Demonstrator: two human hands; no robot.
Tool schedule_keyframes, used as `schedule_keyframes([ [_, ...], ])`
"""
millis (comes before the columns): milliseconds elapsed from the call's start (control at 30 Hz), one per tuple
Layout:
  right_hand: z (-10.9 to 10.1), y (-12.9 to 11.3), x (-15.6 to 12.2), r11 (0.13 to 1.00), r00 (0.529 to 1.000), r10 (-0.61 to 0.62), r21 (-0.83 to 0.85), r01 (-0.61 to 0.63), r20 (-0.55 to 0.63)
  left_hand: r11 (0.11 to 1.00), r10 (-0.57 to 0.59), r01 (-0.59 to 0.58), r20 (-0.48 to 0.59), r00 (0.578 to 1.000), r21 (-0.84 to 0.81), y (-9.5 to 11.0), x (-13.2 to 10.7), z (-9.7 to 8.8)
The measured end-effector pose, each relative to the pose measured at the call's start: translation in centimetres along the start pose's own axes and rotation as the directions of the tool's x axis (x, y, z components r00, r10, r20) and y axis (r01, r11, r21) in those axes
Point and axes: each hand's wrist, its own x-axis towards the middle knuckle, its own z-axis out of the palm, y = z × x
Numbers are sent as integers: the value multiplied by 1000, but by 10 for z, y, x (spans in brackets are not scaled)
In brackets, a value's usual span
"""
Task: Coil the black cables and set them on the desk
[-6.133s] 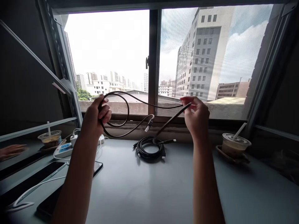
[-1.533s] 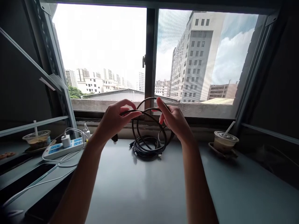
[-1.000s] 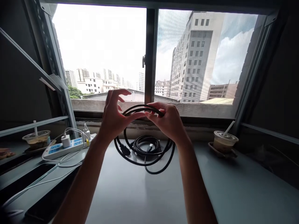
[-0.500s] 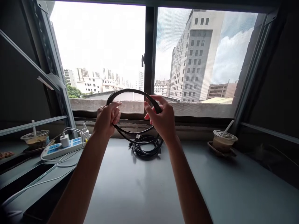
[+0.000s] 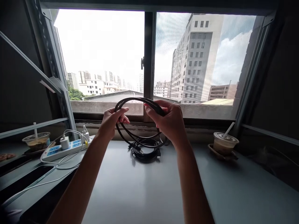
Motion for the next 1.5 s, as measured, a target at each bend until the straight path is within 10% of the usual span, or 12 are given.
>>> schedule_keyframes([
  [167, 5, 19, 9, 999, 987, -21, 52, 13, 159, 945, -100, 64, -95, 991, -320, 12, -3, 2],
  [333, 13, 22, 15, 929, 990, 125, 343, -139, 63, 880, -187, 160, -18, 982, -448, 5, -5, 15],
  [600, 5, -11, 0, 875, 982, 181, 447, -185, 54, 932, -363, 358, 177, 915, 63, -48, -9, 38],
  [667, 8, -10, -2, 910, 986, 157, 381, -163, 47, 852, -517, 494, 431, 740, 174, -56, -11, 39],
  [767, 9, -4, -3, 944, 993, 70, 315, -95, 91, 691, -601, 617, 773, 203, 375, -61, -12, 37],
  [800, 8, -2, -2, 950, 993, 31, 306, -66, 117, 679, -561, 626, 821, 106, 383, -62, -12, 36],
  [867, 5, 3, -1, 946, 988, -15, 323, -35, 154, 726, -470, 637, 863, 183, 261, -63, -10, 35],
  [1000, 2, 18, 6, 867, 998, -15, 498, -18, 63, 793, -317, 595, 746, 586, -130, -66, -4, 34],
  [1133, 9, 43, 19, 818, 988, 139, 570, -78, -65, 822, -204, 413, 473, 857, -393, -63, 4, 29],
  [1267, 18, 55, 25, 876, 972, 189, 472, -102, -142, 884, -102, 206, 258, 961, -420, -51, 11, 20],
  [1400, 26, 48, 21, 958, 960, 18, 280, 64, -280, 964, -98, 138, 176, 979, -228, -35, 12, 5],
  [1500, 29, 41, 17, 970, 982, -98, 205, 130, -162, 982, -114, 134, 153, 982, -129, -22, 10, -6],
])
